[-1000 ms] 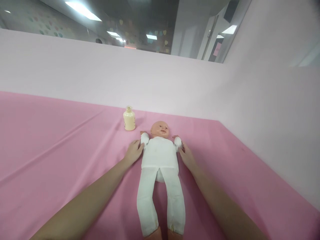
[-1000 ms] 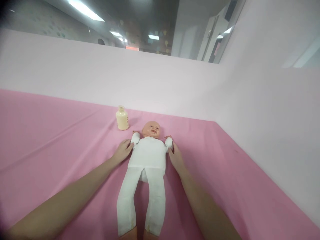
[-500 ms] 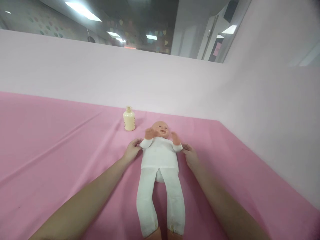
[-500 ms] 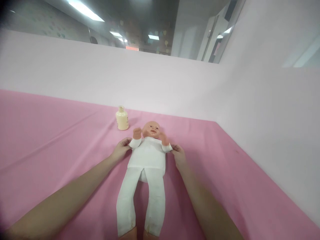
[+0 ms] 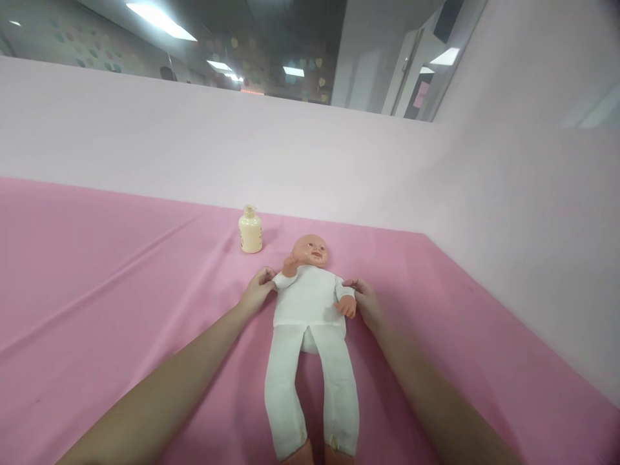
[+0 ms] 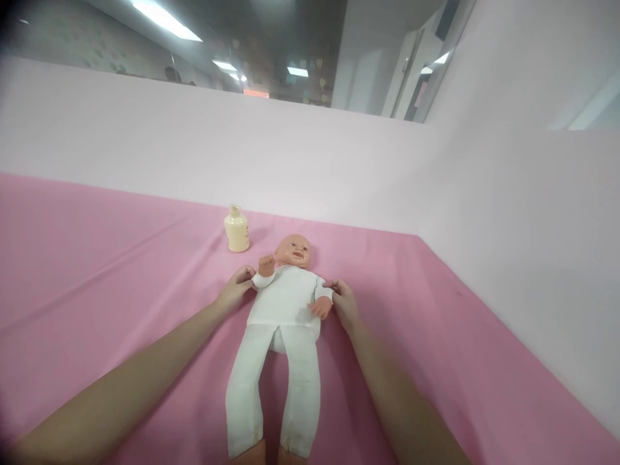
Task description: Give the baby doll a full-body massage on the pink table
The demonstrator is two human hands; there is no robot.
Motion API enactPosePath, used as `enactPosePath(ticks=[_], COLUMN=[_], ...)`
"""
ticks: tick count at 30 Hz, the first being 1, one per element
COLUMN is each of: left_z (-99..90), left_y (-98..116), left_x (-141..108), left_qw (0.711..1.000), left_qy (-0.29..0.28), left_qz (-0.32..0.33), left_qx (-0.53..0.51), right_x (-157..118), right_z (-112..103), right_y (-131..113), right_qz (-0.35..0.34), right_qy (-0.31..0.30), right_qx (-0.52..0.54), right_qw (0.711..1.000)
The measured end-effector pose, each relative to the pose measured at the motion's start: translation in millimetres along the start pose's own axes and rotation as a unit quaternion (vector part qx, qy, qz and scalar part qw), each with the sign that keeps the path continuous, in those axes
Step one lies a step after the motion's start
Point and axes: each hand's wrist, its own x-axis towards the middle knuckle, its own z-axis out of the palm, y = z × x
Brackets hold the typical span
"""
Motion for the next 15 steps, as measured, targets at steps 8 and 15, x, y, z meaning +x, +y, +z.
enactPosePath(ticks=[8,15], left_z=[-3.8,-7.2], left_y=[-2.4,-8.6], left_x=[3.0,5.9], left_qw=[0.999,0.991], left_qy=[0.008,0.063], left_qz=[0.017,0.026], left_qx=[0.045,0.117], right_x=[-1.1,-8.9], right_z=[3.4,8.3], right_y=[-2.0,-9.8], right_qz=[-0.072,-0.142], right_qy=[0.057,0.124], right_qx=[-0.153,-0.197], right_qw=[0.984,0.962])
